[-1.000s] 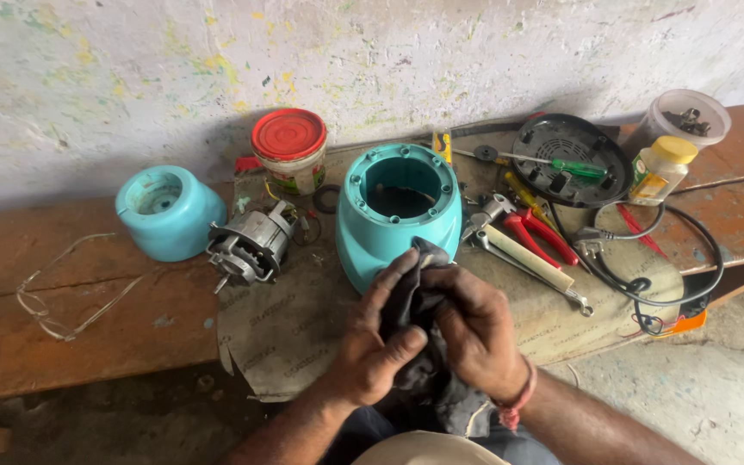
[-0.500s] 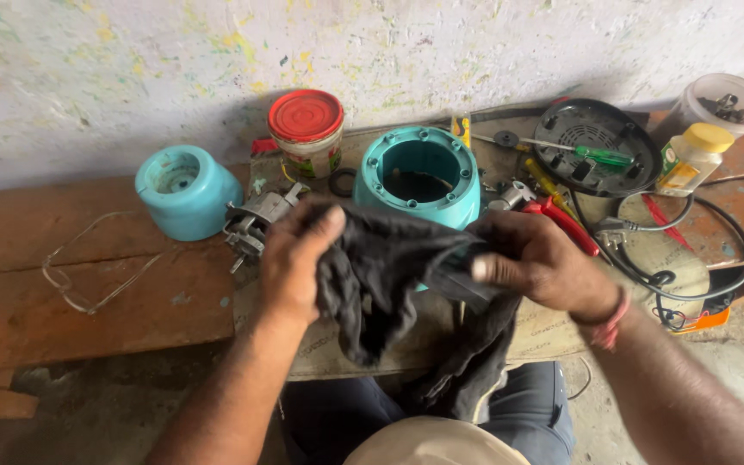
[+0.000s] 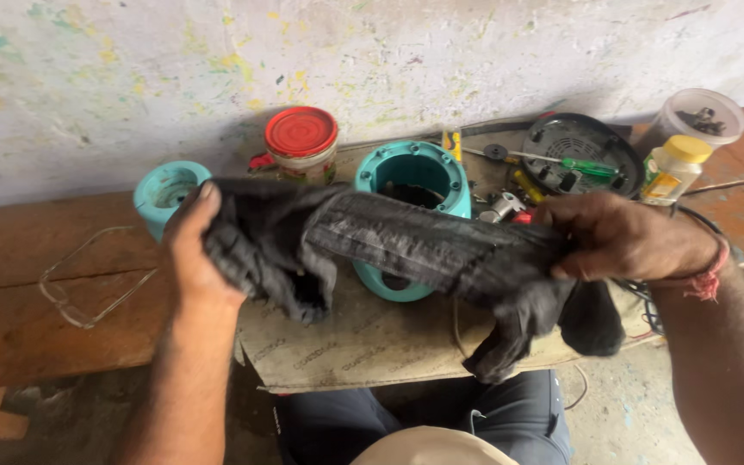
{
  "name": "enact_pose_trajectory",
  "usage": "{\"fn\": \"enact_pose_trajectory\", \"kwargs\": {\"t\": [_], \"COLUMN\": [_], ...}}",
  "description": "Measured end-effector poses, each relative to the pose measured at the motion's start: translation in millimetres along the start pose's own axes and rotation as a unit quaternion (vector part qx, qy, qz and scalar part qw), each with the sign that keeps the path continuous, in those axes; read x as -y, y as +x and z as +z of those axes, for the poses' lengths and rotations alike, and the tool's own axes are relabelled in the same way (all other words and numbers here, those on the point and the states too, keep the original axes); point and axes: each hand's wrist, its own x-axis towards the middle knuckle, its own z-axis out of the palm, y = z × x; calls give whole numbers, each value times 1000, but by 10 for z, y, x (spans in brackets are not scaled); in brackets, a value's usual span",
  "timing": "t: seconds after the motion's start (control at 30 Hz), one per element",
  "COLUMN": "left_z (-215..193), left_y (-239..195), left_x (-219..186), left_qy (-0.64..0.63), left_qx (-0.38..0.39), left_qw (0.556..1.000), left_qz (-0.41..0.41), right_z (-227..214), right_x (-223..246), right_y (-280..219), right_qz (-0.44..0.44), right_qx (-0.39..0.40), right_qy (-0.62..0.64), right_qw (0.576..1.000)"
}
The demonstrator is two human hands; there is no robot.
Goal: The person cleans the interior of a blue mixer grinder housing with a black cloth and uses a screwdriver to tighten screws on a small blue plastic component.
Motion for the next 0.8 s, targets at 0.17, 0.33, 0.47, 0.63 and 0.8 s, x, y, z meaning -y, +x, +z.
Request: {"fn": "enact_pose_trajectory", "kwargs": {"t": [0.17, 0.33, 0.47, 0.63, 0.8], "left_z": [-330, -443, -53, 608, 669], "left_y": [-257, -235, -350, -777, -775], "left_x": [69, 24, 55, 647, 881], "left_qy": [12, 348, 653, 438, 378], "left_qx": [73, 72, 215, 392, 354], "left_qw": [997, 929, 714, 805, 845], "left_qz": [30, -102, -130, 78, -133], "right_z": [47, -123, -95, 191, 168], "right_x": [300, 247, -41, 44, 291], "right_y": [13, 83, 135, 422, 605], "right_qz": [-67, 83, -155, -145, -3], "right_qx": [-247, -190, -171, -155, -112], "right_qy": [-235, 21, -233, -182, -30], "right_qw": [938, 978, 945, 960, 993]}}
